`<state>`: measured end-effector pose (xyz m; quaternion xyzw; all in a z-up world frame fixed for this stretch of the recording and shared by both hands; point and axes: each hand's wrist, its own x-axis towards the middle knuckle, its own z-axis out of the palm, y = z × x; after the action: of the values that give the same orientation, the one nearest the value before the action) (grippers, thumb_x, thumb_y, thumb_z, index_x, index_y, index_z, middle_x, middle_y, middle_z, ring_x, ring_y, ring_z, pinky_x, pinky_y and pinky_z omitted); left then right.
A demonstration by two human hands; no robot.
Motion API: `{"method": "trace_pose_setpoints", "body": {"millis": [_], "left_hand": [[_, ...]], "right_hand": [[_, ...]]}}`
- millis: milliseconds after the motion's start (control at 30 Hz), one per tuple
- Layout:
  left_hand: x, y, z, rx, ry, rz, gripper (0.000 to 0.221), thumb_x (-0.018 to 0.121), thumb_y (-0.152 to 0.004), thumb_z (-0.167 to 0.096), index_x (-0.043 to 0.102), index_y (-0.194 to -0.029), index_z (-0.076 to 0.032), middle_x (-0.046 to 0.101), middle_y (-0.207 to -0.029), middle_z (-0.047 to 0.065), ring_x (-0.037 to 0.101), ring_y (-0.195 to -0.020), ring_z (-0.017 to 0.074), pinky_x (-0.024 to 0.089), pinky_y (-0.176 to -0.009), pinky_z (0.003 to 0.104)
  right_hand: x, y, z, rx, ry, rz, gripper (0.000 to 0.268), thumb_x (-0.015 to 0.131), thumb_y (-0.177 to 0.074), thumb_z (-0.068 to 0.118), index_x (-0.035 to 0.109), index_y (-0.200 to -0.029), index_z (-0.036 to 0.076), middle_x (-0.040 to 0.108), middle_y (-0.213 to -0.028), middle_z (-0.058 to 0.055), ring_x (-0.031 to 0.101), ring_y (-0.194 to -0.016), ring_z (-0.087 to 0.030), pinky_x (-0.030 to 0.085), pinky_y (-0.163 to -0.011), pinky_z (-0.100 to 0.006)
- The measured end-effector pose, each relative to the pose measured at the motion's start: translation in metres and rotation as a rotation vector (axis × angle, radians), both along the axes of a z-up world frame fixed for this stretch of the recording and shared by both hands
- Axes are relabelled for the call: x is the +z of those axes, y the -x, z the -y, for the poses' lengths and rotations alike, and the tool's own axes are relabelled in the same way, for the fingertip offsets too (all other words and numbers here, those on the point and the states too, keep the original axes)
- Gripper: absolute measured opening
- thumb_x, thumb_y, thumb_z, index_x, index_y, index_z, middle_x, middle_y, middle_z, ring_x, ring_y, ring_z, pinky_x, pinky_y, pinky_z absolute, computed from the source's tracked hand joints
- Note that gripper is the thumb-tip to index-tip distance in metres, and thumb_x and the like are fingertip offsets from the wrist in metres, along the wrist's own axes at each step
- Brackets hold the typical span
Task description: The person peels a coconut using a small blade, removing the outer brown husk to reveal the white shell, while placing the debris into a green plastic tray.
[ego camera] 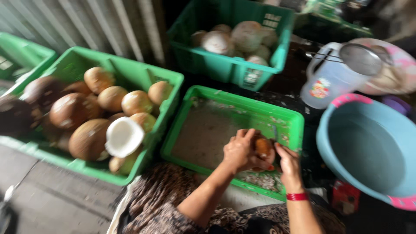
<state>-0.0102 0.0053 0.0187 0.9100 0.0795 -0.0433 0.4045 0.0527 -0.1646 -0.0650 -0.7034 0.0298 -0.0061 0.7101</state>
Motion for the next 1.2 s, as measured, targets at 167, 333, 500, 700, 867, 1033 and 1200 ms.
{"method": "trace_pose_setpoints", "body": {"millis": [167, 333, 500, 700, 867, 1033, 1200], "left_hand": [[-0.002, -0.007, -0.004, -0.061, -0.027, -0.020, 0.112, 0.092, -0.044, -0.056, 0.046, -0.142, -0.030, 0.046, -0.144, 0.013, 0.059, -0.120, 0.0486, 0.051, -0.103, 0.055], [-0.021, -0.011, -0.004, -0.049, -0.087, -0.024, 0.116, 0.090, -0.036, -0.068, 0.050, -0.139, -0.031, 0.049, -0.141, 0.008, 0.063, -0.114, 0.0441, 0.054, -0.100, 0.052], [-0.014, -0.007, -0.006, -0.036, -0.031, -0.016, 0.112, 0.092, -0.036, -0.062, 0.050, -0.137, -0.036, 0.050, -0.140, 0.007, 0.065, -0.113, 0.0440, 0.054, -0.101, 0.050], [-0.008, -0.007, -0.005, -0.044, -0.032, 0.018, 0.108, 0.092, -0.039, -0.060, 0.052, -0.135, -0.032, 0.052, -0.137, 0.008, 0.066, -0.110, 0.0441, 0.054, -0.099, 0.050], [-0.020, -0.010, -0.006, -0.046, -0.076, 0.029, 0.113, 0.090, -0.033, -0.068, 0.053, -0.133, -0.029, 0.053, -0.137, 0.007, 0.067, -0.109, 0.0422, 0.054, -0.100, 0.049], [-0.013, -0.013, -0.001, -0.090, -0.104, 0.072, 0.111, 0.089, -0.035, -0.063, 0.052, -0.135, -0.034, 0.054, -0.134, 0.004, 0.065, -0.111, 0.0413, 0.058, -0.093, 0.051], [-0.001, -0.003, 0.013, -0.028, -0.234, 0.077, 0.094, 0.088, -0.051, -0.051, 0.051, -0.135, -0.033, 0.045, -0.140, 0.007, 0.055, -0.122, 0.0418, 0.059, -0.085, 0.058]], "right_hand": [[-0.004, 0.008, 0.002, -0.020, 0.290, 0.043, 0.020, 0.073, -0.091, 0.028, 0.080, -0.103, 0.014, 0.072, -0.110, -0.008, 0.065, -0.103, -0.024, 0.049, -0.097, -0.040], [0.025, 0.029, -0.018, 0.004, 0.581, 0.326, 0.020, 0.069, -0.094, 0.032, 0.082, -0.101, 0.019, 0.069, -0.109, 0.001, 0.067, -0.100, -0.022, 0.050, -0.093, -0.034], [0.014, 0.017, -0.008, 0.082, 0.411, 0.077, 0.029, 0.071, -0.091, 0.031, 0.080, -0.106, 0.009, 0.068, -0.120, -0.010, 0.068, -0.107, -0.032, 0.052, -0.094, -0.041], [-0.010, -0.015, -0.009, 0.125, 0.255, -0.018, 0.028, 0.067, -0.092, 0.042, 0.082, -0.103, 0.021, 0.067, -0.116, 0.002, 0.066, -0.105, -0.018, 0.048, -0.094, -0.033], [0.044, 0.014, -0.016, 0.146, 0.553, 0.070, 0.025, 0.070, -0.091, 0.036, 0.080, -0.098, 0.015, 0.064, -0.122, -0.003, 0.068, -0.103, -0.031, 0.053, -0.093, -0.041], [0.013, -0.012, -0.010, 0.154, 0.152, -0.033, 0.028, 0.065, -0.093, 0.034, 0.082, -0.106, 0.016, 0.071, -0.111, -0.003, 0.065, -0.109, -0.023, 0.048, -0.098, -0.035], [-0.009, -0.014, -0.004, 0.075, 0.157, -0.066, 0.025, 0.065, -0.094, 0.029, 0.082, -0.099, 0.011, 0.074, -0.104, -0.008, 0.064, -0.100, -0.021, 0.049, -0.093, -0.038]]}}
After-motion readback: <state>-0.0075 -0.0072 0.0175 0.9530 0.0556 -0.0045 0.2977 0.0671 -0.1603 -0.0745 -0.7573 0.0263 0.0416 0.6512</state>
